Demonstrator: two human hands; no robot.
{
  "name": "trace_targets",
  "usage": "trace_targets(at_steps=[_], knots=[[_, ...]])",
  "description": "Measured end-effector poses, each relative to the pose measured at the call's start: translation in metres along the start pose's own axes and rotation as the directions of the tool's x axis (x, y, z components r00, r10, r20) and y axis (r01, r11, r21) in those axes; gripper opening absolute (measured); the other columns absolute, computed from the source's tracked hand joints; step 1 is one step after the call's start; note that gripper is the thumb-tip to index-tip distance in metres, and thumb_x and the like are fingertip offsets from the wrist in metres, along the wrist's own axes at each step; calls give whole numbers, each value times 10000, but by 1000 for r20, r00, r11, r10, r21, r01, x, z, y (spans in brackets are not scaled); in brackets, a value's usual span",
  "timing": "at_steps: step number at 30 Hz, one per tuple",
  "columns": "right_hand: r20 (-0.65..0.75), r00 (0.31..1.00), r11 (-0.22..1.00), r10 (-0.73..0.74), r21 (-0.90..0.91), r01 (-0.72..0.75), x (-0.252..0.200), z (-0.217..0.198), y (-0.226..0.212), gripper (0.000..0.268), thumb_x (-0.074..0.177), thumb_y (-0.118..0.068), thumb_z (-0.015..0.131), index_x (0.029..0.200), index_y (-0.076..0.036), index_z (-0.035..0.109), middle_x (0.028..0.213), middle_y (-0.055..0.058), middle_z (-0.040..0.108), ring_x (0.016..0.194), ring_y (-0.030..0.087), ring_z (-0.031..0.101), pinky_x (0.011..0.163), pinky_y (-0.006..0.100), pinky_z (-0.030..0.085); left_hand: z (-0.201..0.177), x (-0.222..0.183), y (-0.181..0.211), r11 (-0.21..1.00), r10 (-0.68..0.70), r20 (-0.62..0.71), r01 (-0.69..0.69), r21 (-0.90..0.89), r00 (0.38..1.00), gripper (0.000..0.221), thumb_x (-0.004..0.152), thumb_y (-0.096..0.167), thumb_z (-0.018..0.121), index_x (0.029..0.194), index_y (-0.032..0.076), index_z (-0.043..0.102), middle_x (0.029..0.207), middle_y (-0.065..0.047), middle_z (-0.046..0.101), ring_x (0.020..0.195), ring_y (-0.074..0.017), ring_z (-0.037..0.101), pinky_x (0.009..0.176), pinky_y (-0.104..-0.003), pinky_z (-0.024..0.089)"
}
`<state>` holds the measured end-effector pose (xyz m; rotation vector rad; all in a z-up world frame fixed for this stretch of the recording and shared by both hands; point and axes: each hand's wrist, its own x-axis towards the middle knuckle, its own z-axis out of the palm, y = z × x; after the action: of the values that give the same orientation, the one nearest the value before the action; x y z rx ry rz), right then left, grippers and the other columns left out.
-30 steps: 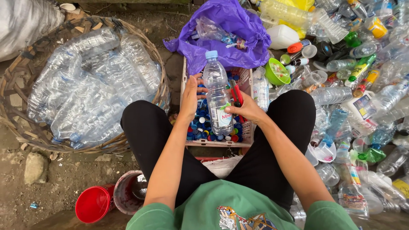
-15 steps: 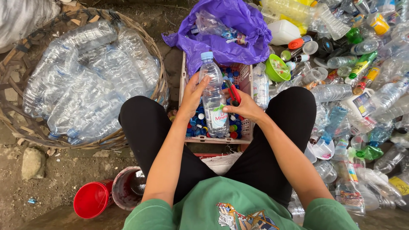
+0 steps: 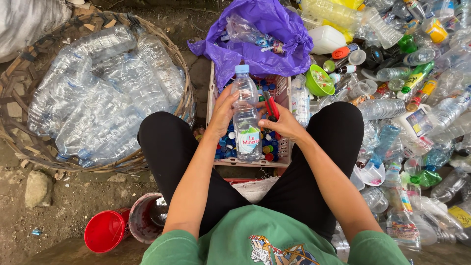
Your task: The person sits on the ground and uses red scissors to cut the labels and bottoms off clear plastic water bottles. The cut pieces are placed into a basket, and the caps are collected in a crate.
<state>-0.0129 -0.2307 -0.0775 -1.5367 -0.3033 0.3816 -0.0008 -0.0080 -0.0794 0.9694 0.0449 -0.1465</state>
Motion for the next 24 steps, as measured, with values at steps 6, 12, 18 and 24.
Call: trace_targets(at_steps=[6,12,18,24], knots=[[-24,1000,1000,8,9,-8,1,1,-10,479,908,-162,796,1324,5,628,929,90,697,615,63,552,599,191,458,-2,3,5,998,8,3,-8,-70,1000,465,983,270,594,1408,96,527,1109,-211,701,901,-343,752,880,-456,612],[-42,999,1000,16,-6,-17,0,1,-9,475,904,-168,803,1313,5,634,907,73,693,608,58,563,586,189,475,-3,3,2,998,1,2,0,-65,1000,488,971,272,585,1426,105,523,1118,-208,703,903,-346,752,892,-450,608],[-157,987,994,-29,-106,12,1,-4,-9,530,995,-256,720,1342,59,470,974,164,648,644,155,584,598,295,490,16,-7,13,977,56,-14,-52,205,998,632,928,434,738,1414,78,546,1273,-212,616,1141,-349,648,1052,-453,483],[-146,964,823,-224,-558,107,9,-3,-52,363,1049,-296,637,1325,-65,593,910,196,693,767,316,759,717,426,571,10,13,6,833,176,-91,-99,544,980,589,875,461,824,1321,134,623,1131,-118,683,1062,-231,666,962,-381,524]])
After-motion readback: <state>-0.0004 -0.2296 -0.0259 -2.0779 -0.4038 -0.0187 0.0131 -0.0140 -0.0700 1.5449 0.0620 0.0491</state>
